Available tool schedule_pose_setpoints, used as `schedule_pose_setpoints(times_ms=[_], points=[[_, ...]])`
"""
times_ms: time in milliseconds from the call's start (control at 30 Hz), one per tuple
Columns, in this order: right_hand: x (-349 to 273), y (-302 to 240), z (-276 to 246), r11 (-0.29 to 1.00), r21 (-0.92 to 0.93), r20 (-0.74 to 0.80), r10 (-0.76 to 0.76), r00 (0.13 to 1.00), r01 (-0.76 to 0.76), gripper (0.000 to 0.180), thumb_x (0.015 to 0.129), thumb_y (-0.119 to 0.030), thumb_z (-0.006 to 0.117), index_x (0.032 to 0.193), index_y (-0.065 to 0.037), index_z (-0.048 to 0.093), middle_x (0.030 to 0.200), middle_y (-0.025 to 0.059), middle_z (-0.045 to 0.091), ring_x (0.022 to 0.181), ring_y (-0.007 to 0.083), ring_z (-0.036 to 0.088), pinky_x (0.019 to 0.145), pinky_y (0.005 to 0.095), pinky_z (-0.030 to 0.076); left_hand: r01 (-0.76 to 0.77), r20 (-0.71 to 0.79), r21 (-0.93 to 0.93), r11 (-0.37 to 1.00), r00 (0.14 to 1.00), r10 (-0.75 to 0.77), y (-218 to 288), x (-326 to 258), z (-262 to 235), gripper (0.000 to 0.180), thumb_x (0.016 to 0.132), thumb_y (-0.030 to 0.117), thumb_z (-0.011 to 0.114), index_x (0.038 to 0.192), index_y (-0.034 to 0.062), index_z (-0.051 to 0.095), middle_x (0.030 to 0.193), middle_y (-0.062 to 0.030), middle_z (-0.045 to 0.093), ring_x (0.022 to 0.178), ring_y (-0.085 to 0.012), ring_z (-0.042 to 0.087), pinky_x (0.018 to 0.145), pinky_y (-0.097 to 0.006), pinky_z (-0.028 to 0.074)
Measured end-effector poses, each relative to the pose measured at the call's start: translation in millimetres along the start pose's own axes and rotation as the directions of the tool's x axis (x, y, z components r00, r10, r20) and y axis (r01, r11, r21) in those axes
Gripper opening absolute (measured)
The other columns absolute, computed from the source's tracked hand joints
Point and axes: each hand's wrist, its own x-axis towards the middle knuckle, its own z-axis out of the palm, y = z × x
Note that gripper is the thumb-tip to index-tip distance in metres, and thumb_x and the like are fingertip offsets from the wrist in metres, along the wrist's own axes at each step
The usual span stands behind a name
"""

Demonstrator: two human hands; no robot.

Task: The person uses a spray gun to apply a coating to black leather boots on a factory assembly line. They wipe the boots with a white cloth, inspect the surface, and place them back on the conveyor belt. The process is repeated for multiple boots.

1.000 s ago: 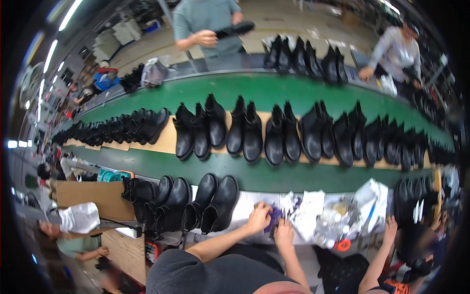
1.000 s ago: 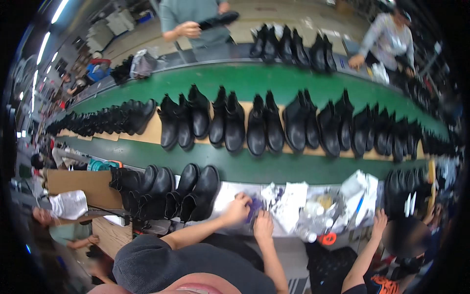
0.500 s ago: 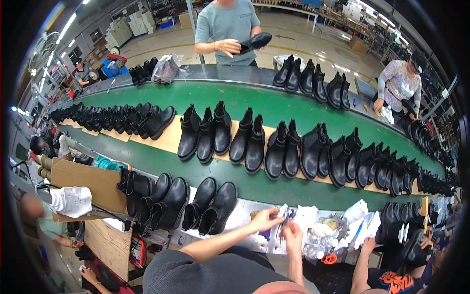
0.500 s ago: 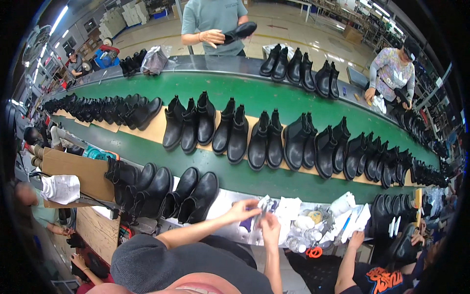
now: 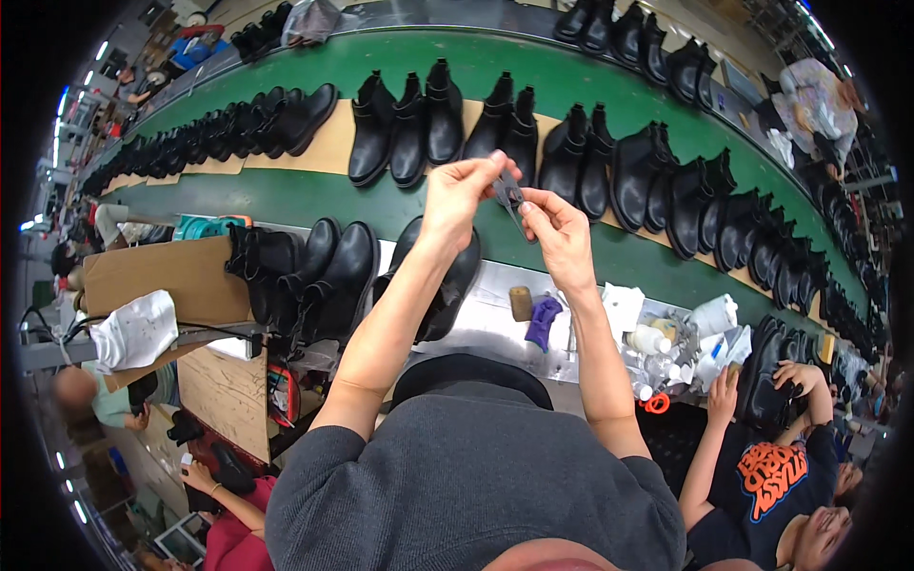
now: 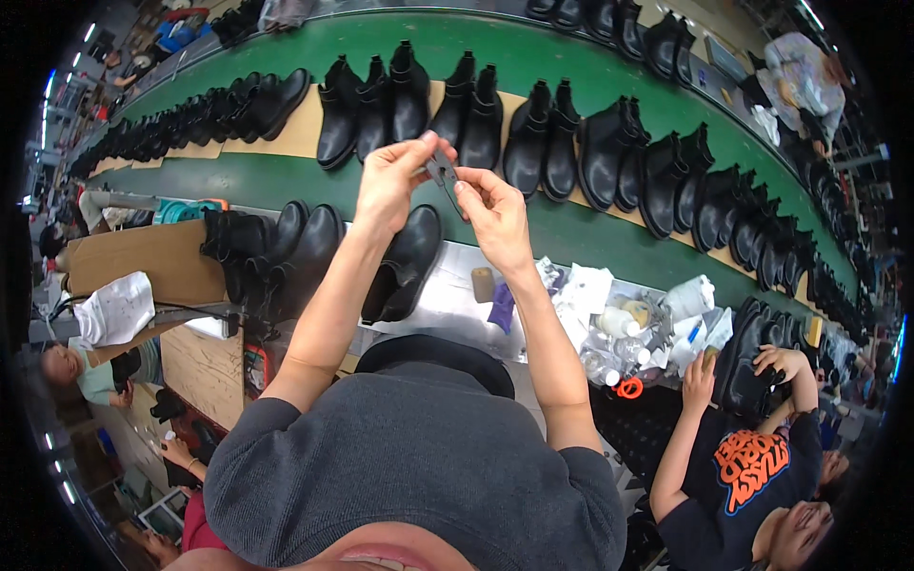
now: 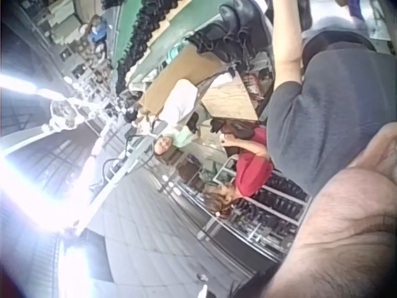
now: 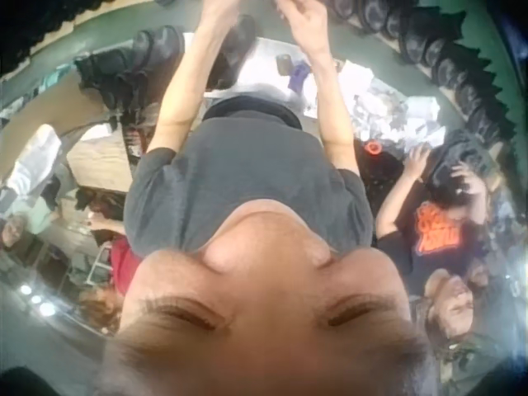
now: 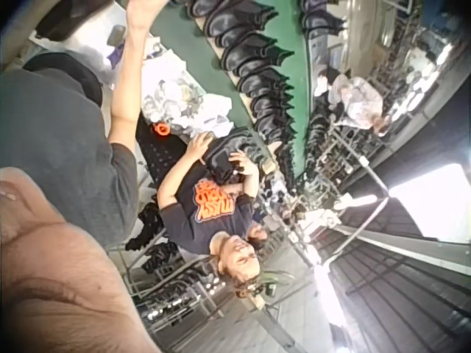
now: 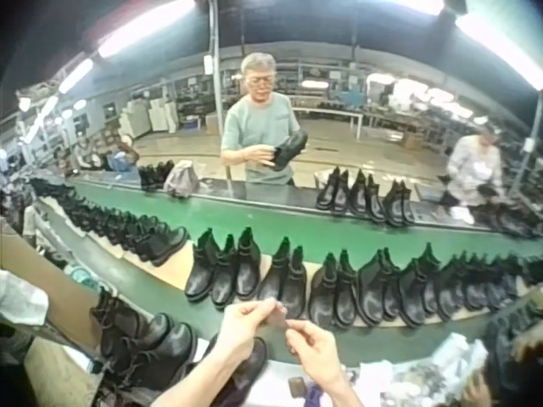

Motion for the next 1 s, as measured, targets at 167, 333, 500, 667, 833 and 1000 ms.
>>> schedule_pose_setpoints(times_ms=[167, 333, 500, 667, 833, 1000], points=[[22, -6, 32, 0.991, 0.129, 0.008, -0.025, 1.000, 0.024, 0.023, 0.093, -0.012, 0.060, 0.109, 0.003, 0.063, 0.080, -0.0018, 0.059, 0.070, 0.0050, 0.051, 0.064, 0.0202, 0.044, -0.284, -0.343, -0.141, 0.948, 0.913, 0.222, 48, 39, -94, 0.024, 0.092, 0.028, 0.064, 0.095, 0.0047, 0.069, 0.093, -0.0072, 0.071, 0.088, -0.0157, 0.066, 0.075, -0.029, 0.049], [52, -2, 58, 0.980, 0.199, -0.001, -0.003, 1.000, 0.003, 0.021, 0.093, -0.010, 0.061, 0.109, 0.004, 0.063, 0.088, 0.0018, 0.065, 0.077, 0.0063, 0.057, 0.070, 0.0223, 0.047, -0.055, 0.009, -0.069, 0.996, 0.998, 0.056, 31, 24, -62, 0.032, 0.093, 0.027, 0.063, 0.112, 0.0015, 0.064, 0.102, -0.0090, 0.068, 0.093, -0.0179, 0.065, 0.077, -0.031, 0.053], [65, 13, 54, 0.948, -0.283, -0.024, -0.155, 0.988, 0.142, 0.026, 0.089, -0.010, 0.066, 0.112, 0.002, 0.062, 0.095, 0.0053, 0.063, 0.077, 0.0090, 0.061, 0.068, 0.0241, 0.050, -0.101, 0.177, 0.171, 0.980, 0.982, 0.070, -2, 31, -76, 0.019, 0.093, 0.012, 0.062, 0.104, -0.0023, 0.065, 0.078, -0.0012, 0.063, 0.065, -0.0057, 0.054, 0.058, -0.021, 0.044], [101, 6, 53, 0.978, -0.201, 0.182, 0.096, 0.979, -0.058, 0.031, 0.089, -0.015, 0.067, 0.116, -0.001, 0.062, 0.091, 0.0067, 0.066, 0.065, 0.0076, 0.060, 0.051, 0.0230, 0.050, -0.206, 0.334, 0.431, 0.879, 0.941, 0.056, -18, 57, -103, 0.017, 0.092, 0.014, 0.062, 0.100, -0.0009, 0.067, 0.075, 0.0016, 0.062, 0.063, -0.0048, 0.050, 0.056, -0.023, 0.043], [160, 19, 57, 0.956, -0.267, 0.149, 0.167, 0.975, -0.123, 0.020, 0.091, -0.014, 0.065, 0.102, 0.003, 0.068, 0.077, 0.0053, 0.066, 0.061, 0.0088, 0.060, 0.053, 0.0233, 0.052, -0.216, 0.171, 0.362, 0.907, 0.972, 0.163, -26, 86, -120, 0.029, 0.086, 0.017, 0.069, 0.107, -0.0025, 0.064, 0.085, -0.0059, 0.067, 0.074, -0.0113, 0.061, 0.067, -0.027, 0.050], [254, 3, 24, 0.925, 0.378, -0.109, 0.077, 0.991, -0.030, 0.022, 0.092, -0.007, 0.060, 0.111, 0.005, 0.061, 0.082, 0.0073, 0.064, 0.067, 0.0152, 0.064, 0.062, 0.0257, 0.057, -0.190, 0.006, 0.502, 0.844, 0.976, 0.216, -48, 91, -184, 0.034, 0.082, 0.021, 0.071, 0.108, -0.0005, 0.063, 0.088, -0.0097, 0.069, 0.075, -0.0154, 0.065, 0.071, -0.030, 0.052]])
